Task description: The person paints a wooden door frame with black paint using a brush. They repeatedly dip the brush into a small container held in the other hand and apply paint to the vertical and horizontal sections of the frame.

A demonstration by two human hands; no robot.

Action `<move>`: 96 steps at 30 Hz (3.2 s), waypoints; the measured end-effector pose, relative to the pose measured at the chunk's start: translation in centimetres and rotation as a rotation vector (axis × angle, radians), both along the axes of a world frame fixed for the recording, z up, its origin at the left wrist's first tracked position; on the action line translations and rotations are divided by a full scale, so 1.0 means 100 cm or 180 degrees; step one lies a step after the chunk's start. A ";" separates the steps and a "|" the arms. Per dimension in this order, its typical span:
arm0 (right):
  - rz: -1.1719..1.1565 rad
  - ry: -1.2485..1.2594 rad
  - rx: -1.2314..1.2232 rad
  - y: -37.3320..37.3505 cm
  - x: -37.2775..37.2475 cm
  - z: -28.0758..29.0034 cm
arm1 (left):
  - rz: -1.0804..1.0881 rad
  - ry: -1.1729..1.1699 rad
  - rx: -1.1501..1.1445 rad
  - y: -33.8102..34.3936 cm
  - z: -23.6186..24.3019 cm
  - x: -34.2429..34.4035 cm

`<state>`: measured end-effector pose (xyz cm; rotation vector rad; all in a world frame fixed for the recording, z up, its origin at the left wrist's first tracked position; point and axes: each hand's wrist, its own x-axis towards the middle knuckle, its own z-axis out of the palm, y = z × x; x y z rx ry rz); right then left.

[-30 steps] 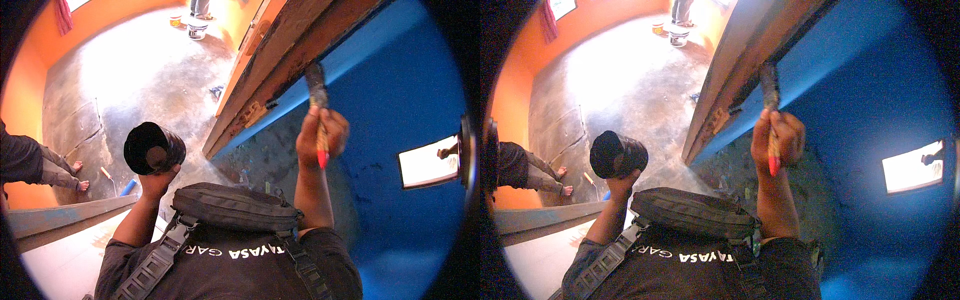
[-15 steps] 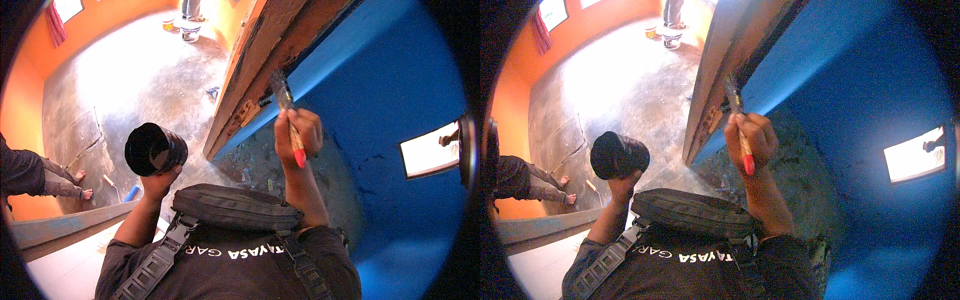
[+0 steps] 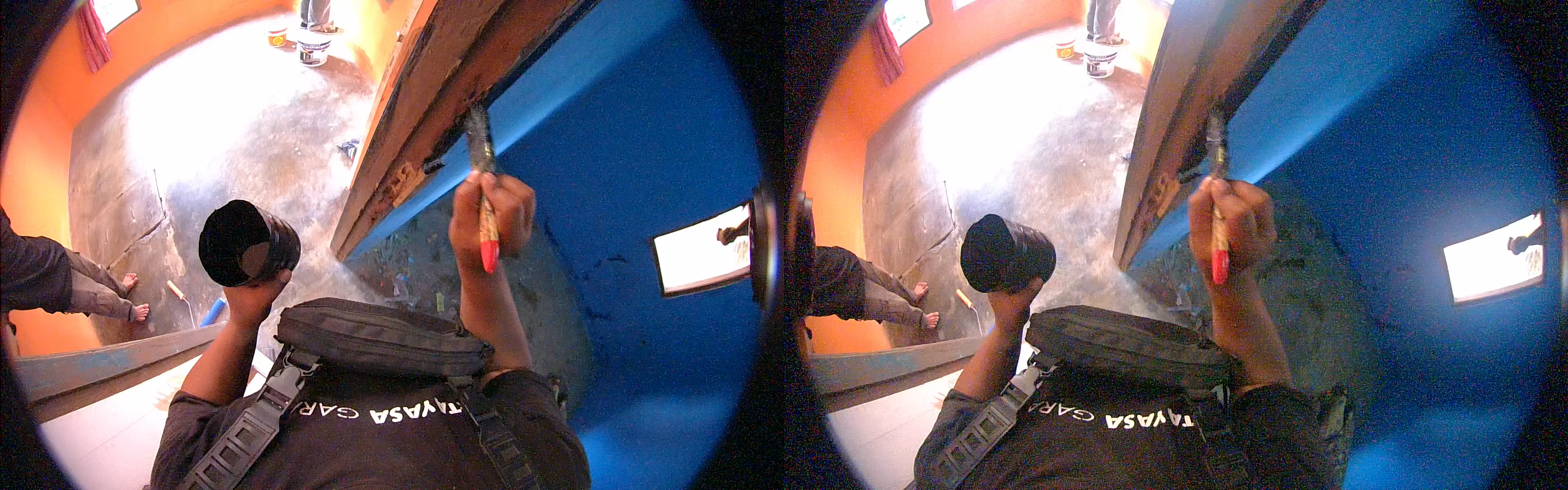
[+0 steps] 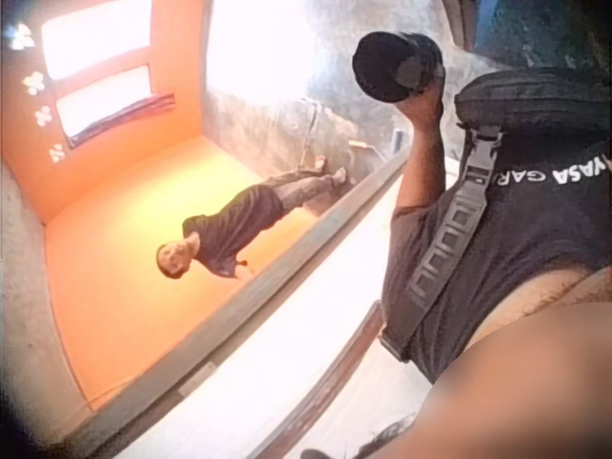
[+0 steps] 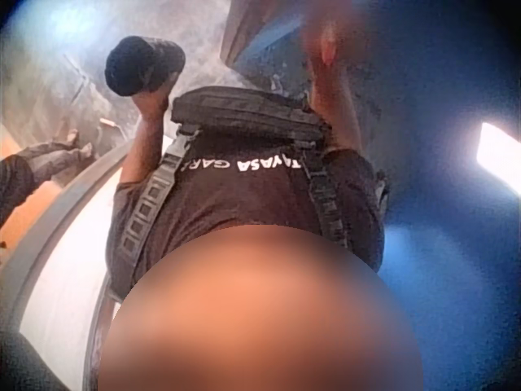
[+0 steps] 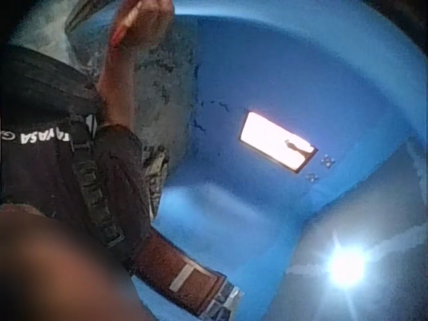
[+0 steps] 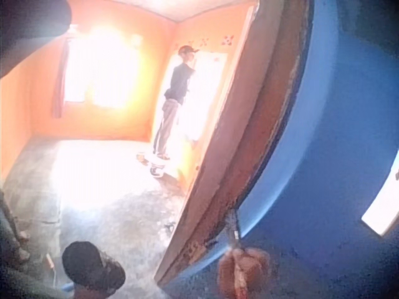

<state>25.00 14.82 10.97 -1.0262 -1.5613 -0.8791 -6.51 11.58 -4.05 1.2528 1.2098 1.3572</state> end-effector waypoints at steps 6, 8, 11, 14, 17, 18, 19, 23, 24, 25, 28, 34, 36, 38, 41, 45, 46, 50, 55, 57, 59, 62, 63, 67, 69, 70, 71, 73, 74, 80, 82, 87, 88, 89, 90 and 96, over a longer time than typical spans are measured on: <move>0.0457 0.0176 -0.0185 0.011 -0.013 -0.011 | 0.0015 -0.0407 0.0327 0.001 0.003 0.005; 0.0405 0.0182 -0.0081 -0.001 -0.010 -0.003 | 0.0042 -0.0226 0.0299 -0.001 0.003 0.003; 0.0066 0.0257 0.0176 -0.009 -0.003 0.000 | 0.0078 0.0245 0.0235 -0.002 0.002 -0.003; 0.0215 0.0148 0.0018 0.008 -0.007 -0.005 | 0.0088 0.0092 0.0268 -0.002 0.002 -0.001; 0.0440 0.0214 -0.0166 0.013 -0.017 -0.011 | 0.0081 -0.0145 0.0259 0.000 0.007 0.002; 0.0458 0.0233 -0.0133 0.012 -0.017 -0.012 | 0.0087 -0.0185 0.0235 0.000 0.008 0.001; 0.0475 0.0252 -0.0100 0.011 -0.017 -0.013 | 0.0099 -0.0130 0.0312 -0.001 0.007 0.001; 0.0057 0.0285 0.0213 -0.008 -0.008 -0.004 | 0.0104 0.0093 0.0392 -0.001 0.005 -0.005; -0.0025 0.0300 0.0202 -0.007 -0.007 -0.005 | 0.0107 0.0165 0.0363 -0.002 0.004 -0.007; 0.0058 0.0201 0.0116 -0.001 -0.005 -0.009 | 0.0127 0.0080 0.0319 -0.003 0.001 -0.009; 0.0411 0.0152 -0.0224 0.009 -0.014 -0.014 | 0.0059 -0.0190 0.0275 0.000 -0.001 -0.007; 0.0403 0.0470 -0.0342 -0.020 -0.002 -0.028 | 0.0087 -0.0153 0.0435 -0.003 0.004 -0.005; 0.0364 0.0574 -0.0440 -0.030 0.017 -0.030 | 0.0122 0.0026 0.0311 -0.007 0.001 -0.010; 0.0394 0.0704 -0.0556 -0.037 0.037 -0.035 | 0.0198 -0.0071 0.0234 -0.009 -0.002 -0.013; 0.0386 0.0994 -0.0740 -0.040 0.048 -0.042 | 0.0208 -0.0122 0.0161 -0.009 -0.003 -0.015; 0.0819 0.0719 -0.0742 -0.021 0.034 -0.032 | 0.0067 -0.0341 0.0226 -0.006 -0.002 -0.010; 0.0802 0.0780 -0.0807 -0.015 0.029 -0.030 | 0.0055 -0.0407 0.0208 -0.005 0.001 -0.007; 0.0440 0.0540 -0.0524 0.005 0.045 -0.028 | -0.0025 -0.0258 0.0224 -0.004 0.006 0.000; 0.0616 0.0649 -0.0590 -0.017 0.044 -0.025 | 0.0114 0.0069 0.0272 -0.007 -0.003 -0.008; 0.0753 0.0411 -0.0792 -0.021 0.028 -0.024 | 0.0068 0.0126 0.0288 -0.005 -0.004 -0.012; 0.0627 0.0431 -0.0774 -0.008 0.024 -0.028 | 0.0032 0.0064 0.0195 -0.003 -0.001 -0.012; 0.0338 0.0434 -0.0574 0.002 0.028 -0.033 | 0.0027 -0.0204 0.0223 -0.003 0.006 -0.006; 0.0391 0.0495 -0.0538 0.000 0.029 -0.034 | 0.0049 -0.0309 0.0277 -0.004 0.006 -0.005; 0.0592 0.0614 -0.0584 -0.013 0.021 -0.038 | 0.0050 -0.0202 0.0097 -0.007 -0.001 -0.008; 0.0650 0.0526 -0.0764 -0.010 0.014 -0.041 | 0.0006 -0.0077 0.0027 -0.007 -0.002 -0.009; 0.0538 0.0513 -0.0730 -0.009 0.015 -0.041 | -0.0006 -0.0045 0.0004 -0.007 -0.002 -0.008; 0.0447 0.0492 -0.0691 -0.006 0.016 -0.040 | 0.0024 -0.0075 0.0014 -0.008 0.000 -0.007; 0.0263 0.0452 -0.0611 -0.003 0.021 -0.038 | 0.0055 -0.0097 0.0041 -0.008 0.002 -0.007; 0.0216 0.0419 -0.0531 -0.004 0.024 -0.040 | 0.0066 -0.0087 0.0051 -0.009 0.002 -0.007; 0.0539 0.0365 -0.0743 -0.008 0.010 -0.053 | -0.0034 -0.0210 0.0097 -0.011 -0.008 -0.011; 0.0400 0.0427 -0.0769 -0.004 0.008 -0.053 | -0.0001 -0.0257 0.0137 -0.010 -0.001 -0.008; 0.0299 0.0242 -0.0582 -0.017 0.009 -0.047 | 0.0103 0.0016 0.0043 -0.014 -0.002 -0.010; 0.0361 0.0188 -0.0631 -0.020 0.005 -0.048 | 0.0101 0.0083 0.0016 -0.014 -0.005 -0.012; 0.0406 0.0133 -0.0679 -0.023 0.001 -0.049 | 0.0081 0.0148 -0.0009 -0.014 -0.007 -0.013; 0.0459 0.0266 -0.0773 -0.019 -0.002 -0.054 | 0.0061 0.0213 -0.0035 -0.013 -0.008 -0.013; 0.0082 0.0152 -0.0493 -0.004 0.011 -0.052 | 0.0079 0.0200 0.0098 -0.011 0.005 -0.006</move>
